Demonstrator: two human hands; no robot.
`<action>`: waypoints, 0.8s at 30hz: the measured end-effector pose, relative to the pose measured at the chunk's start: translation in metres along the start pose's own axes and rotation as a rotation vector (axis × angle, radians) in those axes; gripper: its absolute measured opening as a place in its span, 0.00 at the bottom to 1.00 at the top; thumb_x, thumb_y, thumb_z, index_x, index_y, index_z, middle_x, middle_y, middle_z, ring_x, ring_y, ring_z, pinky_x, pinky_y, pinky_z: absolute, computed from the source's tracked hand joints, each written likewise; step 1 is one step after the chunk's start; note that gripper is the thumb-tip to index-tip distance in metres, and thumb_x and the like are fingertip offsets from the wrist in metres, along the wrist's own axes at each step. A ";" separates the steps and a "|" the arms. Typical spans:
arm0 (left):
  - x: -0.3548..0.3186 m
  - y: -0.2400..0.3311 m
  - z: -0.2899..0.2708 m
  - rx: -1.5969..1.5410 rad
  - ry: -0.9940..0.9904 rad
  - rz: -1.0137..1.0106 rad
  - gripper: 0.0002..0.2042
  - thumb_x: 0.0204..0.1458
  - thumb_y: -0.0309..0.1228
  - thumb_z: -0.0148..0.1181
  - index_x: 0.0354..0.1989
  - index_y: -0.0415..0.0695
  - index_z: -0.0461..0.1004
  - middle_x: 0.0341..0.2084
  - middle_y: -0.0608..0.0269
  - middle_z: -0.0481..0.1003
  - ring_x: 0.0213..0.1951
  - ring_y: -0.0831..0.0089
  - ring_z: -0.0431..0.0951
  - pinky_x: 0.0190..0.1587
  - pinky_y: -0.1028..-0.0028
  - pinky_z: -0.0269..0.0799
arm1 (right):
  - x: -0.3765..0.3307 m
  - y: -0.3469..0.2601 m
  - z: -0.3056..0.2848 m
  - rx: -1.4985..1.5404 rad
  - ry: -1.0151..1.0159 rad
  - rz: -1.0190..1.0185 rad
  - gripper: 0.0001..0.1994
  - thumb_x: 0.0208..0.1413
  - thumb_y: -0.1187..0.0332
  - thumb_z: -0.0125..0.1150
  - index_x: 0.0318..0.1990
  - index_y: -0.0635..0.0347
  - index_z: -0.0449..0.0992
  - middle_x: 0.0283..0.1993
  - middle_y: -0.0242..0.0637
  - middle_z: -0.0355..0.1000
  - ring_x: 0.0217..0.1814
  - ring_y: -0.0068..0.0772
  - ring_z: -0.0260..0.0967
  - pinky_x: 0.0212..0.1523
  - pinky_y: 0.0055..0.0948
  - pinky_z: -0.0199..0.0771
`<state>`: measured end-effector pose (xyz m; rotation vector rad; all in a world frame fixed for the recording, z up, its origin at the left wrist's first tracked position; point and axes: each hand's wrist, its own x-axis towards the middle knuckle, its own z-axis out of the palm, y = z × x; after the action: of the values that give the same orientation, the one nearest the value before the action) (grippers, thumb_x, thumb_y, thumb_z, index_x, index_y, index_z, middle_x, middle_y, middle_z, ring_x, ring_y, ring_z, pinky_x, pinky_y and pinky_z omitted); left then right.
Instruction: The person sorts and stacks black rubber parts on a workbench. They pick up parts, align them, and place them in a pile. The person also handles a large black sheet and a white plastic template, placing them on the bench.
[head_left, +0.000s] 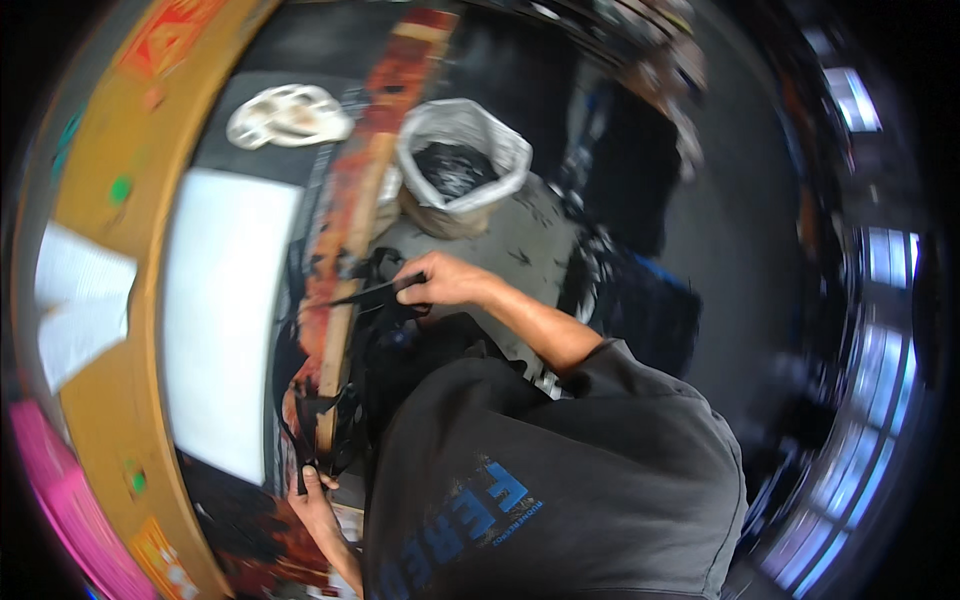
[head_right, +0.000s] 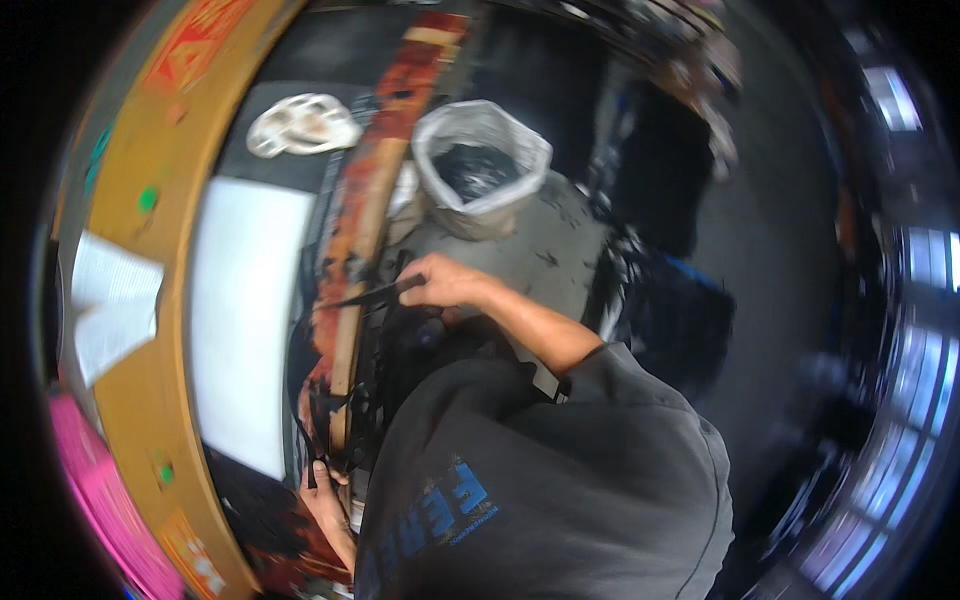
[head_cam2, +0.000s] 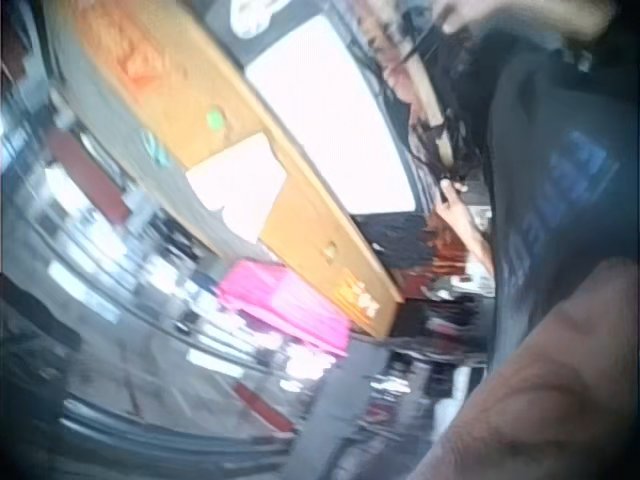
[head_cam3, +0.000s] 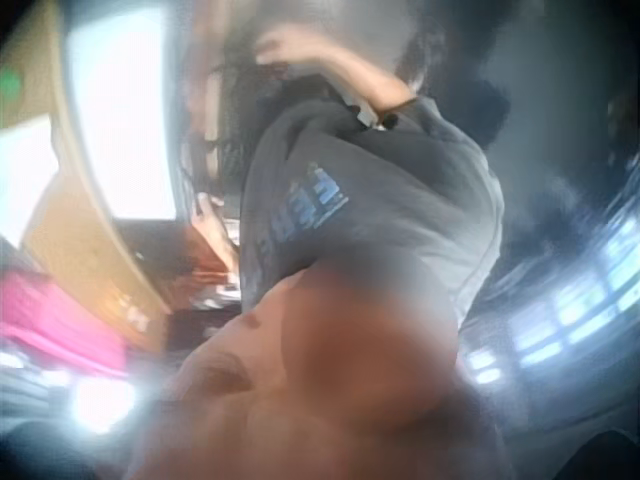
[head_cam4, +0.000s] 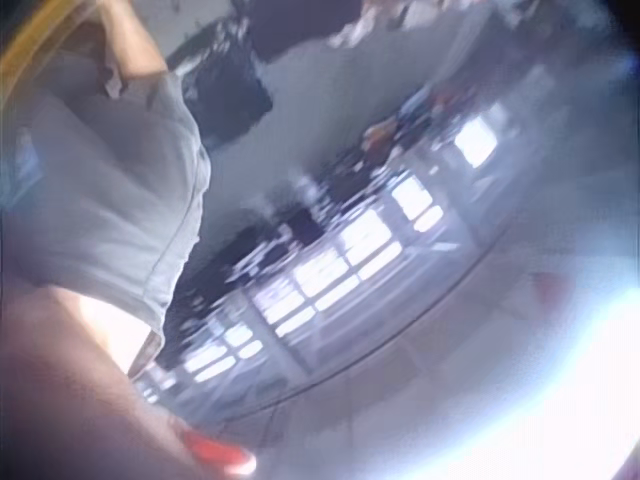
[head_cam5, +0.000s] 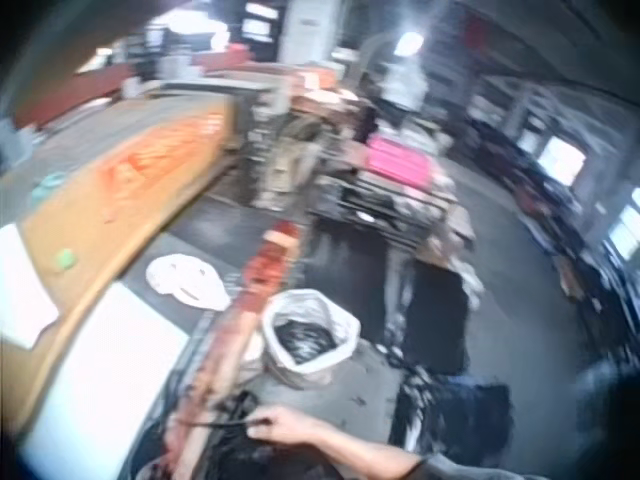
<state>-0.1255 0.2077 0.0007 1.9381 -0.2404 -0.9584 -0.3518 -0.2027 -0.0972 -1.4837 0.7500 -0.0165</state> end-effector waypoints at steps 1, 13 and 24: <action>0.005 0.011 0.005 0.090 -0.101 0.011 0.14 0.70 0.38 0.59 0.39 0.37 0.77 0.24 0.66 0.75 0.26 0.77 0.73 0.35 0.72 0.72 | -0.022 0.017 0.007 -0.049 0.088 0.015 0.15 0.59 0.62 0.70 0.50 0.60 0.84 0.36 0.34 0.81 0.36 0.31 0.79 0.41 0.35 0.81; 0.021 0.164 -0.013 -0.226 -0.353 0.485 0.13 0.72 0.37 0.54 0.44 0.37 0.72 0.24 0.68 0.69 0.25 0.78 0.66 0.33 0.75 0.68 | -0.022 -0.131 0.023 -0.571 0.795 -0.781 0.07 0.54 0.67 0.63 0.28 0.57 0.82 0.26 0.46 0.78 0.31 0.47 0.80 0.35 0.46 0.80; -0.028 0.130 -0.056 -0.366 0.077 0.525 0.10 0.71 0.34 0.57 0.48 0.39 0.74 0.25 0.68 0.69 0.24 0.79 0.65 0.29 0.75 0.67 | 0.030 -0.117 0.027 -0.427 0.965 -0.635 0.06 0.56 0.63 0.63 0.33 0.49 0.84 0.38 0.35 0.84 0.40 0.46 0.82 0.43 0.49 0.80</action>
<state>-0.0781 0.1875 0.1360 1.4654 -0.4673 -0.5327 -0.2654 -0.2076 -0.0080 -2.0776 1.0324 -1.1849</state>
